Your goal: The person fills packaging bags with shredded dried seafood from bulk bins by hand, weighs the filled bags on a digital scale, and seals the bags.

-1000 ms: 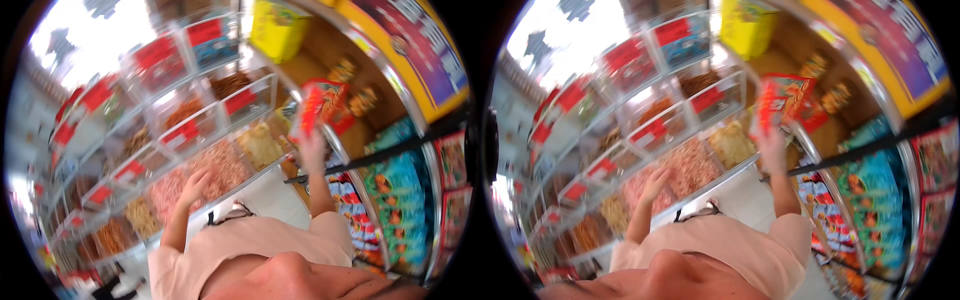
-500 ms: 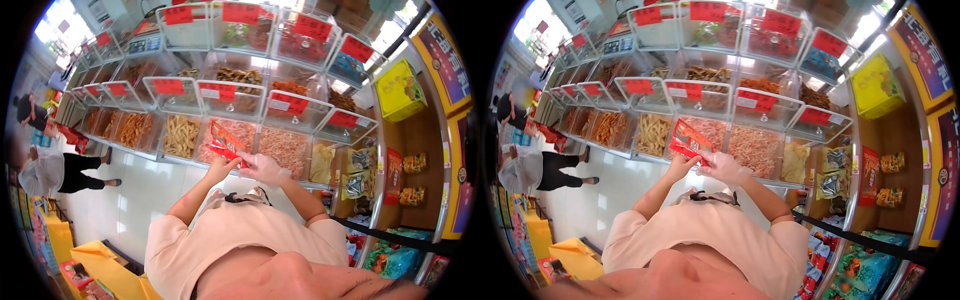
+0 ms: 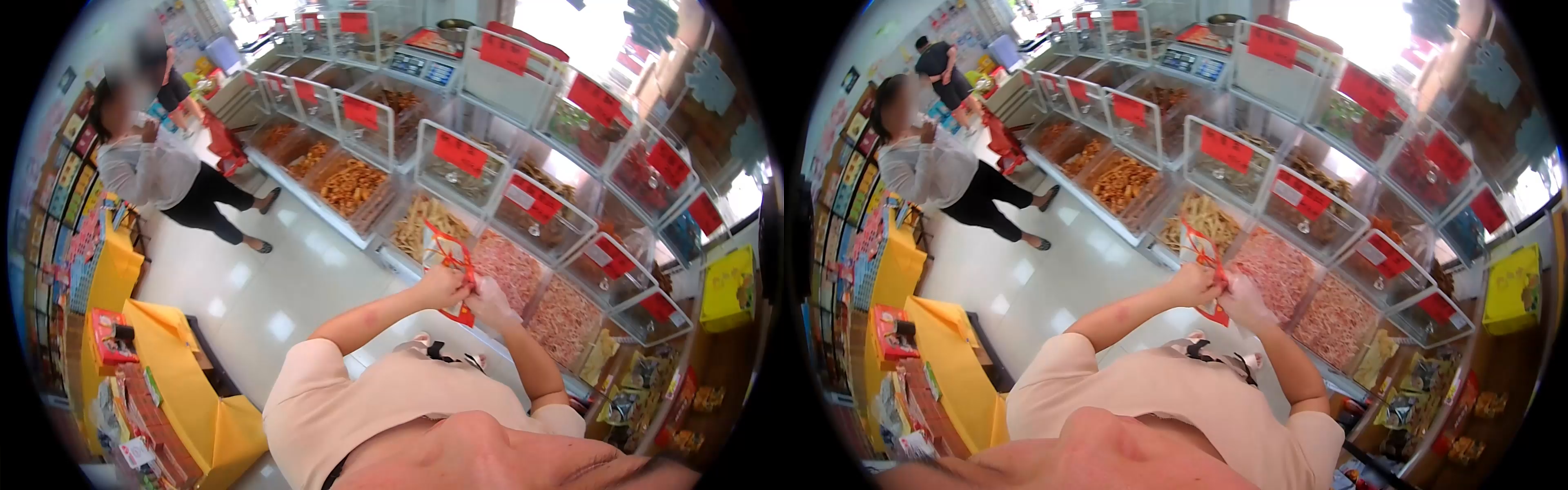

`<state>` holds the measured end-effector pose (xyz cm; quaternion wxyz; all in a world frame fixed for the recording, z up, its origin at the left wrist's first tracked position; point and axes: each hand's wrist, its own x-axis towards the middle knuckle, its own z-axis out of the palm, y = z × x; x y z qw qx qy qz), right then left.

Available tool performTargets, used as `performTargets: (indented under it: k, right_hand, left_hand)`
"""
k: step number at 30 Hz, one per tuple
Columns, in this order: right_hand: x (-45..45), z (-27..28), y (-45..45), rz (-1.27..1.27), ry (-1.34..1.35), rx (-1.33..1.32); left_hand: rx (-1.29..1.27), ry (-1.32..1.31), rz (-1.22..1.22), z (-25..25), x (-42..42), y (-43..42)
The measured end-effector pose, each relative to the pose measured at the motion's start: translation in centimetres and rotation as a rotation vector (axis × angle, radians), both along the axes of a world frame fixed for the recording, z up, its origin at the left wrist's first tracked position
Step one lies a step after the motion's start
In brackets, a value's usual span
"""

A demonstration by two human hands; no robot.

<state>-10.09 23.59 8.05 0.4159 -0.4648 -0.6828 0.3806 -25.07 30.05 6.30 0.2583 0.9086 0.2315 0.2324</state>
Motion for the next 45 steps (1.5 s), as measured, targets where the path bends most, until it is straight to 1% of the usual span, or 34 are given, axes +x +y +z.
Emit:
performTargets:
  k: [1, 2, 3, 4, 6, 7, 8, 9, 10, 11, 12, 13, 14, 15, 16, 17, 18, 19, 20, 21, 22, 23, 24, 25, 26, 27, 29, 30, 32, 34, 37, 39, 41, 45]
  right_hand:
    - [-0.4, -0.4, 0.0, -0.012, -0.076, -0.039]
    - [-0.8, -0.8, 0.1, -0.017, -0.153, -0.075]
    - [-1.1, -1.1, 0.2, 0.025, -0.143, -0.062]
    - [-1.2, -1.4, 0.2, -0.026, -0.189, -0.042]
    - [-1.4, -1.3, 0.8, -0.06, -0.234, -0.017]
    - [-1.0, -0.9, 1.0, -0.045, -0.076, -0.312]
    - [-0.5, -0.6, 1.4, -0.039, 0.082, -0.603]
    - [0.0, -0.8, 1.4, -0.041, 0.076, -0.596]
    - [0.4, -1.7, 1.4, -0.001, -0.307, -0.201]
    - [1.0, -3.1, 1.7, 0.034, -0.495, -0.008]
    - [1.7, -4.5, 2.1, 0.037, -0.678, 0.2]
    - [3.0, -6.5, 3.6, -0.178, -0.411, -0.131]
    - [4.4, -7.7, 4.3, -0.303, -0.322, -0.225]
    - [5.8, -9.1, 5.1, -0.433, -0.217, -0.306]
    - [6.6, -6.7, 4.4, -0.527, -0.403, -0.034]
    - [7.4, -4.2, 3.8, -0.675, -0.61, 0.227]
    - [5.9, -1.1, 2.0, -0.652, -0.819, 0.419]
    - [4.5, 1.9, 0.2, -0.662, -1.024, 0.63]
    - [4.8, 2.3, -1.1, -0.49, -1.107, 0.639]
    - [5.3, 2.4, -1.5, -0.154, -1.13, 0.442]
    - [5.7, 2.1, -1.9, 0.17, -1.088, 0.236]
    - [5.6, 0.7, -2.4, 0.155, -1.042, 0.061]
    - [5.6, -0.9, -2.8, 0.139, -0.984, -0.1]
    - [5.7, -1.7, -3.2, 0.083, -0.899, -0.41]
    - [5.8, -2.6, -3.8, -0.013, -0.829, -0.696]
    - [6.4, -3.1, -4.7, -0.119, -0.741, -0.872]
    - [7.9, -3.6, -8.1, -0.254, -0.501, -0.868]
    - [8.5, -3.7, -9.6, -0.299, -0.368, -0.827]
    - [9.5, -3.6, -12.5, -0.353, -0.164, -0.749]
    - [9.8, -3.2, -14.2, -0.386, -0.05, -0.701]
    - [9.5, -3.3, -14.6, -0.397, 0.009, -0.66]
    - [9.3, -3.2, -14.9, -0.388, 0.021, -0.646]
    - [9.4, -2.8, -15.2, -0.377, 0.018, -0.636]
    - [9.3, -2.7, -15.6, -0.349, -0.019, -0.645]
  left_hand:
    - [0.008, 0.015, 0.033, -0.5, -0.9, 0.6]
    - [0.033, 0.006, -0.065, -0.9, -1.6, 1.1]
    - [0.059, -0.005, -0.159, -1.2, -2.2, 1.6]
    - [0.067, 0.008, -0.122, -1.1, -2.5, 1.9]
    - [-0.085, -0.192, -0.207, -1.1, -2.5, 1.6]
    - [-0.078, -0.198, -0.189, -1.4, -2.4, 1.5]
    - [-0.192, -0.149, -0.078, -1.7, -2.2, 1.7]
    - [-0.311, -0.1, 0.025, -2.0, -1.8, 1.7]
    - [-0.722, -0.151, 0.063, 0.8, -1.4, 0.8]
    - [-0.722, -0.151, 0.055, 0.4, -0.9, 1.1]
    - [-0.524, -0.076, 0.097, -0.7, -0.3, 1.6]
    - [-0.325, -0.002, 0.14, -1.2, 0.1, 1.9]
    - [-0.057, 0.109, 0.055, 1.4, -0.2, 1.5]
    - [-0.109, 0.114, 0.189, 0.3, 0.1, 1.9]
    - [-0.166, 0.112, 0.305, -0.8, 1.1, 2.3]
    - [-0.447, 0.031, 0.299, 0.6, 1.1, 2.6]
    - [-0.596, 0.09, 0.316, 1.8, 1.2, 2.9]
    - [-0.581, 0.153, 0.249, 0.7, 1.6, 4.0]
    - [-0.783, 0.13, 0.216, 1.6, 2.2, 3.5]
    - [-0.643, 0.11, 0.158, -0.4, 3.2, 3.9]
    - [-0.693, 0.077, 0.07, 2.8, 3.6, 2.3]
    - [-0.707, 0.101, 0.004, 2.8, 4.9, 1.0]
    - [-0.435, 0.19, -0.009, 2.6, 5.8, -0.4]
    - [-0.157, 0.258, -0.021, 2.2, 6.7, -1.7]
    - [-0.054, 0.328, -0.105, 1.8, 7.8, -3.1]
    - [-0.056, 0.321, -0.155, 1.7, 8.8, -4.3]
    - [-0.132, 0.177, -0.221, 1.5, 10.2, -7.3]
    - [-0.083, 0.138, -0.229, 1.2, 10.7, -8.8]
    - [-0.058, 0.146, -0.261, 0.2, 10.9, -9.7]
    - [-0.031, 0.163, -0.278, -0.4, 11.6, -9.7]
    - [-0.084, 0.079, -0.23, -0.3, 12.0, -10.0]
    - [-0.007, 0.067, -0.336, 1.0, 12.5, -11.2]
    - [0.056, 0.159, -0.301, 1.1, 12.5, -10.7]
    - [0.072, 0.069, -0.328, 0.9, 12.5, -10.6]
